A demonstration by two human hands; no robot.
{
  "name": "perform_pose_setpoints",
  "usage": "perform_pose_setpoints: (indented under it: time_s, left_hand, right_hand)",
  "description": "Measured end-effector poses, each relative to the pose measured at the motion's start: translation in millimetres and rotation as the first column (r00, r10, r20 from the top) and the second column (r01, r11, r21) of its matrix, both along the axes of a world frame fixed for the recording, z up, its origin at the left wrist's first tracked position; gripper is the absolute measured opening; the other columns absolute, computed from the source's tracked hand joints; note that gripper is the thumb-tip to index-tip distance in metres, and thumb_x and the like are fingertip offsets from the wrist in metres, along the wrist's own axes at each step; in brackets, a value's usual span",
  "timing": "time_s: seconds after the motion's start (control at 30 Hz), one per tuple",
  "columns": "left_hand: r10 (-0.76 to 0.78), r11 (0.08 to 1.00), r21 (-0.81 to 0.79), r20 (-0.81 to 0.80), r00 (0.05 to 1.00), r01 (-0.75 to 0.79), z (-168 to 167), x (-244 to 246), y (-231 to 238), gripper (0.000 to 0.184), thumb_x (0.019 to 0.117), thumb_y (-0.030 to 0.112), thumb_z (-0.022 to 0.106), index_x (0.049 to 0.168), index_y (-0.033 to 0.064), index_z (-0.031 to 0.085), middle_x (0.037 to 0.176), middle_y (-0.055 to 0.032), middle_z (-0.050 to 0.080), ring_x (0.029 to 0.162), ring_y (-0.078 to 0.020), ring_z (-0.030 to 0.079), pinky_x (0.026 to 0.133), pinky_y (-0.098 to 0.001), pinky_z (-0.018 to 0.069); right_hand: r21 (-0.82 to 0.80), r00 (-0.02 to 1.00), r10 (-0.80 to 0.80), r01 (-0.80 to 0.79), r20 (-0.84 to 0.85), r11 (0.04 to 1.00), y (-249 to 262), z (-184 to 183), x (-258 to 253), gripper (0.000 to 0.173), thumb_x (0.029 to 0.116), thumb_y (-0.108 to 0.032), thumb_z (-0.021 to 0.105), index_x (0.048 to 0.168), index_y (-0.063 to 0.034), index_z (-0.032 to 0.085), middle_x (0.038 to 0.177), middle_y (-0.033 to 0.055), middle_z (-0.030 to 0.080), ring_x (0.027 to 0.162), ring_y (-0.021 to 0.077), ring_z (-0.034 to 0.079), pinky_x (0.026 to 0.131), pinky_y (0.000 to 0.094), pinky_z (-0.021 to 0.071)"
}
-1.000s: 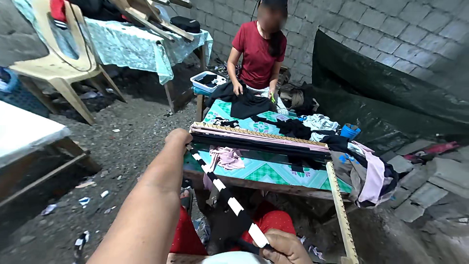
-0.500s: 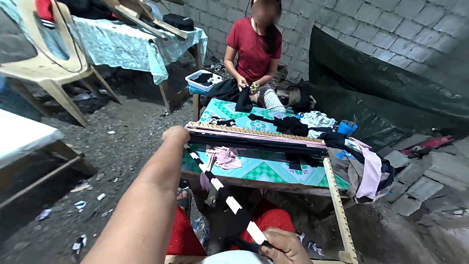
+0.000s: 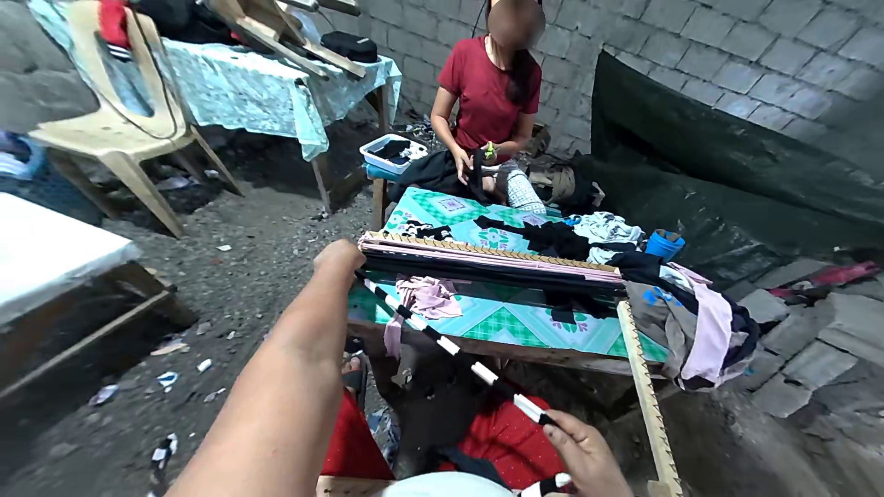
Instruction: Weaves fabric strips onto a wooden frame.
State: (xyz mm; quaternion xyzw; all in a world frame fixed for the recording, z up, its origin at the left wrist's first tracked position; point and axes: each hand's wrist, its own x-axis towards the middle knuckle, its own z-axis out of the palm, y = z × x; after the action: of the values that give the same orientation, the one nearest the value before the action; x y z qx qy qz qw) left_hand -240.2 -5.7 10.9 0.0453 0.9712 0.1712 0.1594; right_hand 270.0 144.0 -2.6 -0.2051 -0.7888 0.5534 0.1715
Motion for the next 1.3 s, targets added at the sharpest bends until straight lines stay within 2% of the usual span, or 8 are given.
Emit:
perform_pose_setpoints:
  time_s: [0.07, 0.3, 0.57, 0.8, 0.97, 1.07, 1.13, 1.3]
  left_hand:
    - [0.000, 1.000, -0.002, 0.024, 1.000, 0.000, -1, -2, -3, 0.034, 0.0925, 0.025, 0.067, 0.104, -0.0073, 0.068, 0.113, -0.0297, 0.067, 0.109, -0.0456, 0.065, 0.089, -0.0682, 0.0489]
    - [0.035, 0.949, 0.304, 0.170, 0.985, -0.086, -34, -17, -30, 0.045, 0.0969, 0.027, 0.068, 0.120, -0.0109, 0.062, 0.123, -0.0352, 0.060, 0.115, -0.0485, 0.059, 0.094, -0.0682, 0.0467]
    - [0.109, 0.768, 0.581, 0.297, 0.949, -0.270, -52, -1, -44, 0.052, 0.1010, 0.037, 0.058, 0.130, -0.0063, 0.057, 0.126, -0.0312, 0.059, 0.112, -0.0433, 0.059, 0.092, -0.0650, 0.0470]
    - [0.101, 0.766, 0.604, 0.227, 0.969, -0.221, -19, 21, -50, 0.054, 0.1042, 0.041, 0.049, 0.125, -0.0079, 0.059, 0.122, -0.0317, 0.058, 0.109, -0.0423, 0.057, 0.090, -0.0649, 0.0443]
    - [0.037, 0.642, 0.730, 0.279, 0.960, -0.237, 10, 31, -57, 0.043, 0.1048, 0.036, 0.046, 0.132, 0.0052, 0.056, 0.107, -0.0143, 0.064, 0.081, -0.0209, 0.062, 0.073, -0.0404, 0.0535]
    - [0.034, 0.542, 0.811, 0.243, 0.970, -0.222, 23, 38, -61, 0.038, 0.1042, 0.037, 0.046, 0.125, 0.0082, 0.059, 0.096, -0.0077, 0.062, 0.072, -0.0152, 0.059, 0.064, -0.0341, 0.0510]
    - [0.025, 0.485, 0.851, 0.214, 0.977, -0.199, 31, 43, -64, 0.039, 0.1050, 0.042, 0.040, 0.121, 0.0119, 0.059, 0.091, -0.0044, 0.061, 0.067, -0.0133, 0.057, 0.060, -0.0319, 0.0491]
    - [0.018, 0.449, 0.885, 0.134, 0.991, -0.127, 50, 53, -60, 0.040, 0.1055, 0.044, 0.036, 0.113, 0.0137, 0.061, 0.081, -0.0015, 0.062, 0.057, -0.0115, 0.056, 0.052, -0.0293, 0.0483]
  right_hand:
    - [0.003, 0.989, -0.105, 0.106, 0.108, 0.994, 22, -13, 10, 0.025, 0.1003, -0.010, 0.054, 0.114, -0.0018, 0.073, 0.092, -0.0007, 0.073, 0.075, -0.0003, 0.064, 0.072, 0.0216, 0.0557]
    - [-0.121, 0.924, -0.236, 0.283, 0.301, 0.952, 49, -27, 36, 0.014, 0.0990, -0.010, 0.060, 0.100, -0.0020, 0.071, 0.064, -0.0027, 0.059, 0.046, 0.0028, 0.046, 0.047, 0.0213, 0.0425]
    - [-0.046, 0.909, -0.217, 0.249, 0.356, 0.967, 69, -1, 74, 0.009, 0.0923, -0.006, 0.067, 0.098, -0.0025, 0.073, 0.073, -0.0031, 0.066, 0.057, 0.0014, 0.054, 0.055, 0.0208, 0.0472]
    - [0.263, 0.803, -0.358, 0.258, 0.476, 0.929, 91, 21, 92, 0.011, 0.0937, -0.012, 0.071, 0.097, -0.0019, 0.073, 0.079, 0.0057, 0.066, 0.069, 0.0126, 0.057, 0.067, 0.0359, 0.0484]
    - [0.449, 0.739, -0.571, 0.400, 0.358, 0.799, 81, 19, 77, 0.017, 0.1021, -0.010, 0.061, 0.107, 0.0031, 0.071, 0.089, 0.0210, 0.068, 0.081, 0.0331, 0.065, 0.079, 0.0575, 0.0497]
    - [0.058, 0.736, -0.656, 0.657, 0.169, 0.752, 69, 8, 67, 0.019, 0.1086, -0.007, 0.044, 0.114, 0.0046, 0.058, 0.087, 0.0104, 0.069, 0.071, 0.0171, 0.070, 0.067, 0.0361, 0.0610]
    - [-0.367, 0.750, -0.660, 0.630, 0.055, 0.685, 61, 8, 62, 0.018, 0.1112, -0.011, 0.035, 0.115, -0.0022, 0.050, 0.078, 0.0077, 0.067, 0.061, 0.0204, 0.071, 0.058, 0.0395, 0.0641]
    - [-0.423, 0.840, -0.542, 0.495, 0.010, 0.759, 81, 23, 73, 0.018, 0.1078, -0.009, 0.040, 0.098, -0.0076, 0.056, 0.052, -0.0075, 0.035, 0.036, 0.0012, 0.031, 0.034, 0.0175, 0.0337]
